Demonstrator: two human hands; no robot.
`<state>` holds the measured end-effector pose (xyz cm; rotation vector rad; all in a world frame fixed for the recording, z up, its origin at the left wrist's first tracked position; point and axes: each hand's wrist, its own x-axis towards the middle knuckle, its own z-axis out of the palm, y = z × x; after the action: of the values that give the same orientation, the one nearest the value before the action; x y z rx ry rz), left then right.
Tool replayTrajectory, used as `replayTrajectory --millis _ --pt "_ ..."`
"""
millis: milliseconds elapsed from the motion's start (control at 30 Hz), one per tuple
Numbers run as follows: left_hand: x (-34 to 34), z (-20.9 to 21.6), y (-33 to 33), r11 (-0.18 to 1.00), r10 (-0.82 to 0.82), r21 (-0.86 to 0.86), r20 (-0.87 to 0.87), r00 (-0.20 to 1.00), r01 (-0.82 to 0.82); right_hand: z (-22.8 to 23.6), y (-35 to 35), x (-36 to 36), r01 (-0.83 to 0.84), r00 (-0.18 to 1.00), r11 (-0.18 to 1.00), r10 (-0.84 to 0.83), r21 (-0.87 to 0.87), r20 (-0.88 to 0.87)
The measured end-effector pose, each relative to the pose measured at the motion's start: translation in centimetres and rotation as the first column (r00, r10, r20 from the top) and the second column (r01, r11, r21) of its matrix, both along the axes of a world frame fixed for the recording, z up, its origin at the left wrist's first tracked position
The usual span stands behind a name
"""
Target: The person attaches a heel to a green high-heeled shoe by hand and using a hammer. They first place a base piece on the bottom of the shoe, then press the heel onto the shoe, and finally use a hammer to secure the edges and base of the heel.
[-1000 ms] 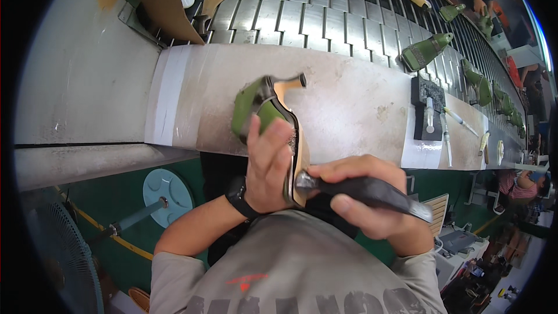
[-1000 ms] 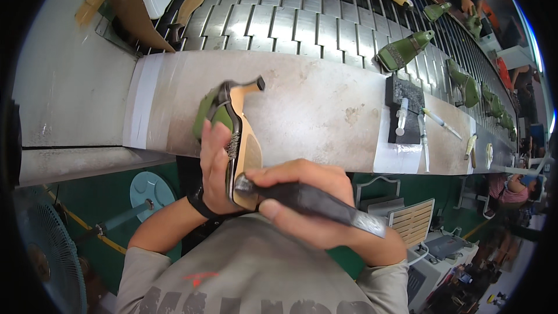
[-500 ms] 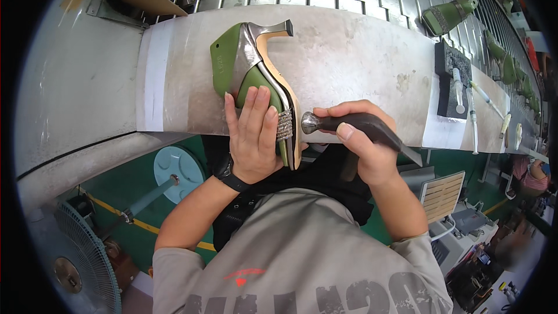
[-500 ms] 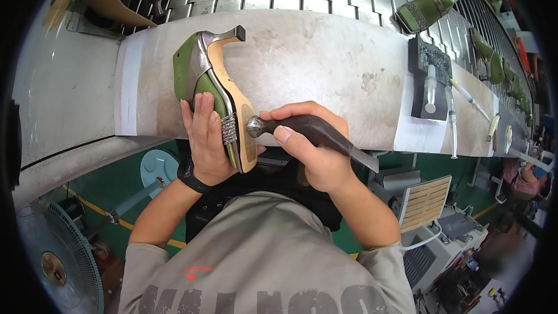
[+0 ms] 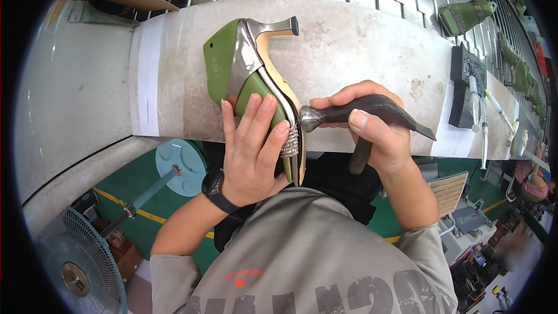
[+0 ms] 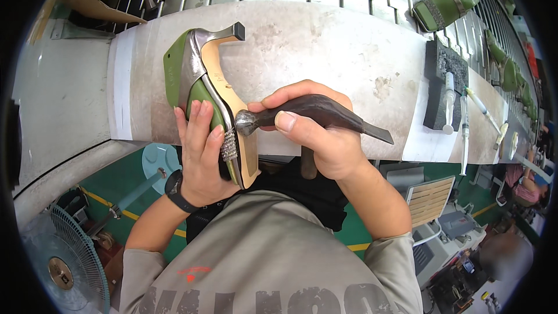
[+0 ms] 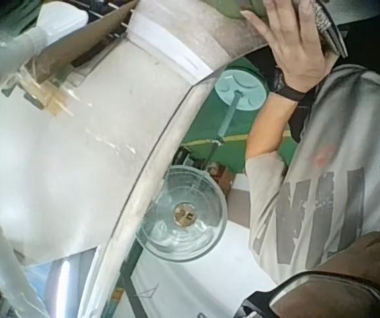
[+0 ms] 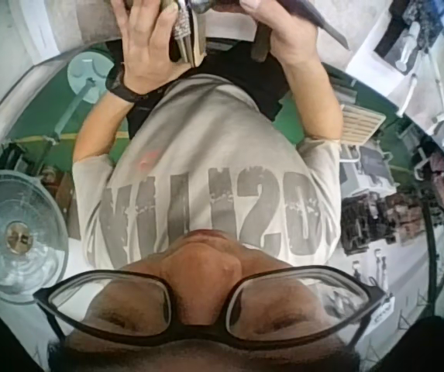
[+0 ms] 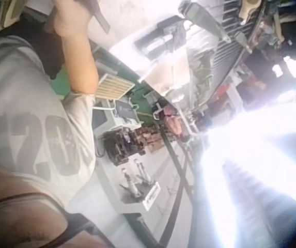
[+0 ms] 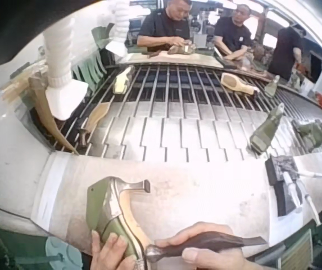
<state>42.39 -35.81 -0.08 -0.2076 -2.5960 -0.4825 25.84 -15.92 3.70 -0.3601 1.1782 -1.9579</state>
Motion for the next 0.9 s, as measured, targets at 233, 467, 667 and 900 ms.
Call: replayTrajectory --millis 233,467,667,900 --pt "-0.1 1.3 -0.2 0.995 -0.064 0.075 0.085 0.994 0.058 -0.6 -0.2 0.5 0.045 0.997 0.998 -0.048 -0.049 -0.068" --pt "0.2 0.8 -0.4 0.997 -0.065 0.032 0.057 0.996 0.063 2.7 -0.6 -1.8 -0.084 0.891 0.985 0.143 0.152 -0.431" --pt "0.3 0.5 -0.1 0.994 -0.042 0.097 0.004 0.999 0.041 5.2 -0.8 -1.8 -0.201 0.703 0.904 0.402 0.378 -0.587" --pt "0.2 0.4 0.1 0.98 -0.038 0.193 -0.009 0.999 0.039 4.5 -0.4 2.1 0.014 0.644 0.967 0.185 0.254 -0.742"
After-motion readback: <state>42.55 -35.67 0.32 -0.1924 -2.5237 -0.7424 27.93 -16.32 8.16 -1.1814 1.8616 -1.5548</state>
